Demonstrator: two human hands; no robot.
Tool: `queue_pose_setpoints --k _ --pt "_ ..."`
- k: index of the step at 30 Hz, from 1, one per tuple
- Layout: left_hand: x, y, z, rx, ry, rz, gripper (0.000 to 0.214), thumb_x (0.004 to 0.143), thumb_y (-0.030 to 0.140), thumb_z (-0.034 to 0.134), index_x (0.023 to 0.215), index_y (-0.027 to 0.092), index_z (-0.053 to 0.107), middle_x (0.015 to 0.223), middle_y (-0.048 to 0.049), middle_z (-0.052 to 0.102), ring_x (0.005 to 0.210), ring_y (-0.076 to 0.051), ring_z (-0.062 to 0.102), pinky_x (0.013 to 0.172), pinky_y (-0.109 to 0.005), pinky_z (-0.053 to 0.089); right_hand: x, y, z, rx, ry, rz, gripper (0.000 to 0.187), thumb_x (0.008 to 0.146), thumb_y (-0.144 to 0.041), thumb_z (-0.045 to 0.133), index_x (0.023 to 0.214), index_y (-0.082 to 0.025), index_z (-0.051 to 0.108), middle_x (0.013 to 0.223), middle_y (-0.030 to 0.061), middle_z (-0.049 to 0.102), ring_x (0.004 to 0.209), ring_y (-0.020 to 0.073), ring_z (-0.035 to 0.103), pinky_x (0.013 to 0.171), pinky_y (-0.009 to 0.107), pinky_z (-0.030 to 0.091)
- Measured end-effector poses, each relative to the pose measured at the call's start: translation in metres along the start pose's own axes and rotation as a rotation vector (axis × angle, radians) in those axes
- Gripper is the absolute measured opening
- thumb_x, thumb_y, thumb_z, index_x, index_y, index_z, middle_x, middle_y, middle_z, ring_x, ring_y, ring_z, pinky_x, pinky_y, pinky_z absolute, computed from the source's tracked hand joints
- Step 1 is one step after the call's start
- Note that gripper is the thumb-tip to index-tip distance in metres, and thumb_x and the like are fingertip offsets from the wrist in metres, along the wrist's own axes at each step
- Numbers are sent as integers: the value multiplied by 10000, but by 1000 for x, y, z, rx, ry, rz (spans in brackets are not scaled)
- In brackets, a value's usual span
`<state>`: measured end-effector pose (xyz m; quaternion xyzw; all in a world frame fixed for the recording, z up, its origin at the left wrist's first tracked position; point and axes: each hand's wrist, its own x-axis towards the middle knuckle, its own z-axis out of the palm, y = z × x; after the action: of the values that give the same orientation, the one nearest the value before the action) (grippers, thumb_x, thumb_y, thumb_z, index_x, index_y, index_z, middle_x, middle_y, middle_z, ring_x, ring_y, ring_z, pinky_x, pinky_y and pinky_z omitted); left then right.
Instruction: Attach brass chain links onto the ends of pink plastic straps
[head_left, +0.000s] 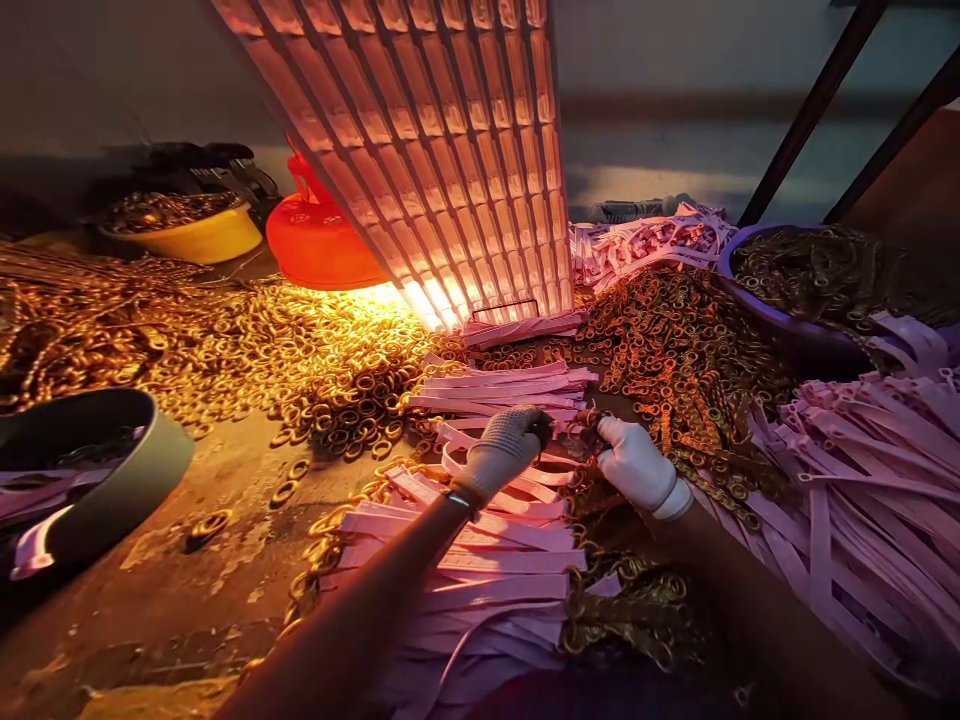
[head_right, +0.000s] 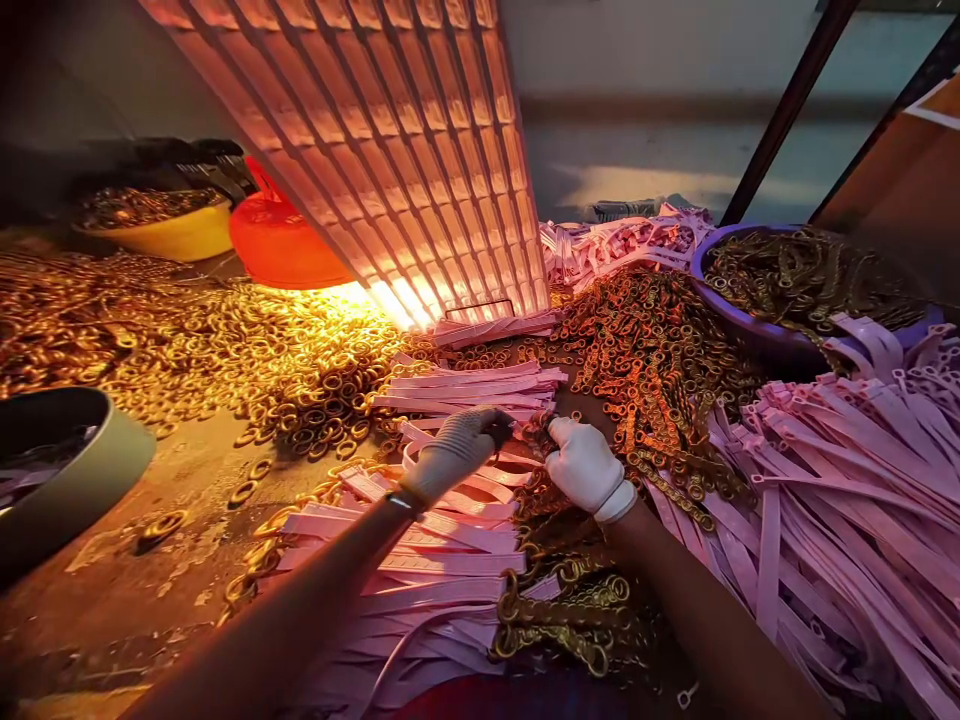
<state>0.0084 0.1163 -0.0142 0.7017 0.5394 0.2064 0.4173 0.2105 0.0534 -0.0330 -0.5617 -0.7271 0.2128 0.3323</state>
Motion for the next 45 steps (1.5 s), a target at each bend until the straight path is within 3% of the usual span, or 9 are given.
queue_pose_setpoints --k 3,5,12,19,24,30,35,39,45 --pt "-27 0 -20 -246 -82 -136 191 869 369 568 932 195 614 574 32 486 440 -107 422 408 -201 294 1 -17 7 -29 -98 -94 381 751 -59 511 1069 -168 691 1061 97 725 1014 231 643 932 296 480" --pt "-42 -2 -26 -491 -121 -191 225 828 405 629 890 194 583 536 62 427 399 -79 347 371 -178 212 3 -31 10 -102 -165 -96 391 761 -47 509 1092 -163 679 1065 97 725 1014 224 647 911 278 476" --pt "-52 -9 -11 -841 -145 -156 327 767 414 713 731 193 476 513 77 375 407 -49 311 368 -163 199 8 -64 17 -519 -300 -21 222 853 -141 528 1027 -124 665 1032 157 706 971 238 650 834 280 459" --pt "-51 -8 2 -563 -35 -134 271 822 441 652 804 191 548 516 43 477 403 -83 398 341 -169 271 5 -59 28 -687 -271 -4 192 897 -118 473 989 -113 641 971 166 690 934 245 646 750 285 456" --pt "-48 -20 7 -706 -172 -185 330 841 502 603 742 215 473 473 77 386 355 -72 298 325 -182 239 6 -54 32 -710 -290 -68 200 899 -103 451 983 -112 632 957 154 684 880 250 647 691 297 449" --pt "-54 -25 14 -419 -102 -84 260 795 436 661 845 184 617 590 31 544 409 -80 446 366 -178 303 7 -54 30 -588 -291 46 215 871 -104 491 1030 -136 632 1023 123 693 975 234 644 792 285 465" --pt "-57 -19 12 -505 -112 -209 306 845 490 605 817 185 600 527 48 481 376 -75 388 337 -173 254 6 -56 16 -493 -388 19 301 863 -108 489 1126 -139 631 1109 120 697 1024 222 648 842 270 465" --pt "-59 -17 11 -541 -112 -194 319 829 489 627 834 170 632 533 42 488 376 -75 393 326 -173 260 6 -51 15 -515 -442 30 323 859 -124 501 1146 -140 647 1094 122 712 1020 236 661 854 287 469" --pt "-58 -22 16 -525 -154 -166 270 813 440 632 742 183 588 491 41 472 353 -78 383 326 -181 263 6 -49 18 -612 -493 -99 233 893 -183 511 1029 -133 694 993 143 736 941 240 689 789 286 476"
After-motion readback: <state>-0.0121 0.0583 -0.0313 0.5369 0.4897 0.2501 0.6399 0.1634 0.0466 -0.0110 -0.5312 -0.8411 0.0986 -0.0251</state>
